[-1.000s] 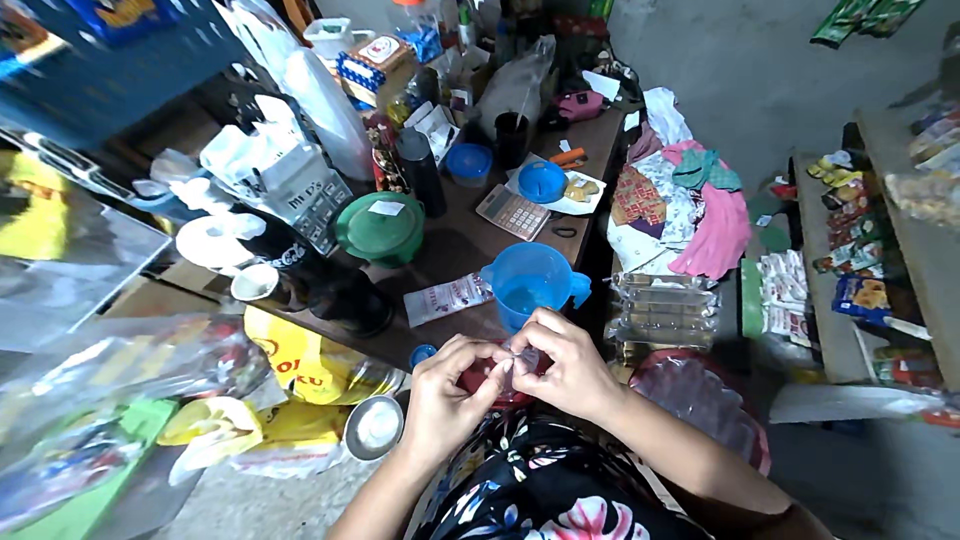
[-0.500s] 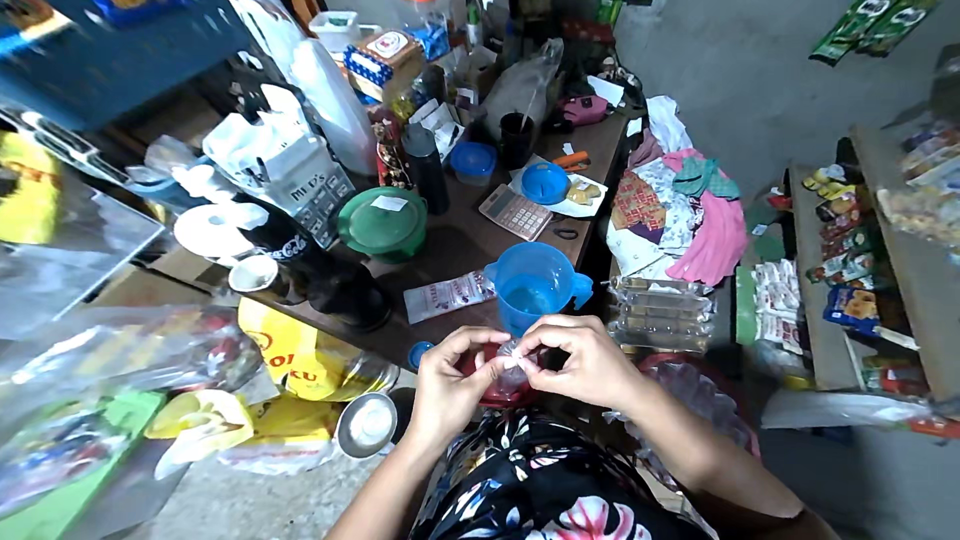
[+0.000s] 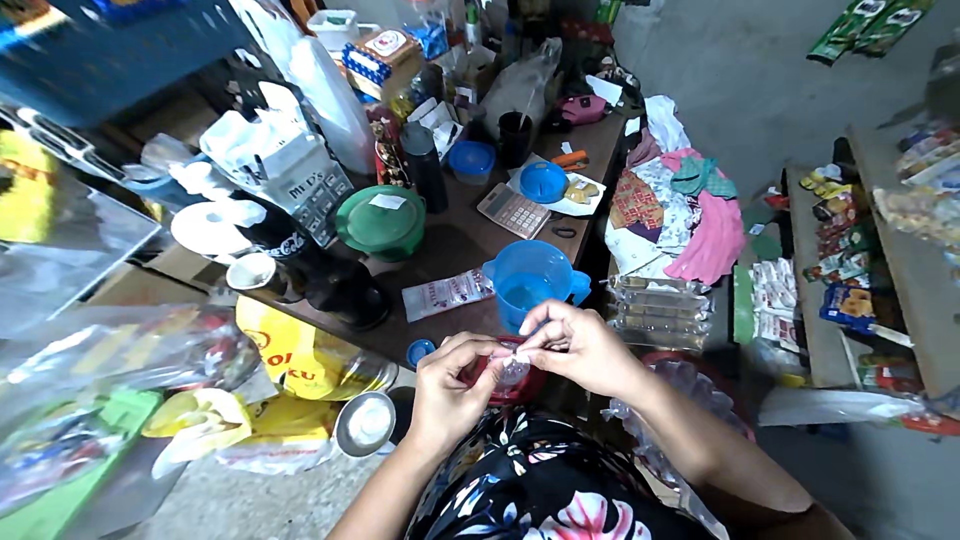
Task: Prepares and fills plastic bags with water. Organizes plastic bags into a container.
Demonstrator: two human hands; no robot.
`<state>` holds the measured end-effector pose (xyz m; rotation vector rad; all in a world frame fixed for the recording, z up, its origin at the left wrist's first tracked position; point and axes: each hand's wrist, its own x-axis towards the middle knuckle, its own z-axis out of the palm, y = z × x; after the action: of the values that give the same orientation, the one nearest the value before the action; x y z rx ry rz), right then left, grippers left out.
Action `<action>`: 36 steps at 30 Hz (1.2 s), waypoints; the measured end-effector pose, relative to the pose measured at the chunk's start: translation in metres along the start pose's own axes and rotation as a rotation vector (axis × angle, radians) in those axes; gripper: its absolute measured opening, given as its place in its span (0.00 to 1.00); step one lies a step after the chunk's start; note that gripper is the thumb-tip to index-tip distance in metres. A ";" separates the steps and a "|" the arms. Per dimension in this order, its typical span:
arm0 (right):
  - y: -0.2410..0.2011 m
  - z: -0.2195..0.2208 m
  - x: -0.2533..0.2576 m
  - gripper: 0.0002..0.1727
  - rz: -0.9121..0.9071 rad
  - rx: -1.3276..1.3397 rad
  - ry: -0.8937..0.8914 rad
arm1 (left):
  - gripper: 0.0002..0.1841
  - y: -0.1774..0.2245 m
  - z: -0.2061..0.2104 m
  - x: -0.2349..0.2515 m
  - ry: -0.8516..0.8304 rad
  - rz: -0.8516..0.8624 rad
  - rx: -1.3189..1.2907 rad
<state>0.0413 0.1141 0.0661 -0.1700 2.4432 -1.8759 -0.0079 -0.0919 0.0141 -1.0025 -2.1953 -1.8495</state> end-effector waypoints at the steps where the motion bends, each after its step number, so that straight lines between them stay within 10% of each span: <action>1: -0.002 -0.001 0.003 0.16 0.092 0.053 -0.018 | 0.04 0.000 0.000 0.000 -0.004 0.010 0.011; 10: -0.016 -0.006 0.021 0.19 0.249 0.005 -0.193 | 0.03 -0.015 0.000 -0.006 0.007 0.023 -0.233; 24: -0.035 0.034 0.027 0.05 -0.924 -0.871 -0.105 | 0.06 -0.019 -0.019 -0.008 -0.076 -0.088 -0.434; 36: -0.010 0.030 0.011 0.22 -0.518 -0.736 0.066 | 0.04 -0.029 -0.009 -0.005 -0.028 0.038 -0.414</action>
<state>0.0346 0.0814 0.0678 -0.8439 3.2410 -0.9706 -0.0229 -0.1033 -0.0107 -1.1261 -1.8267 -2.3401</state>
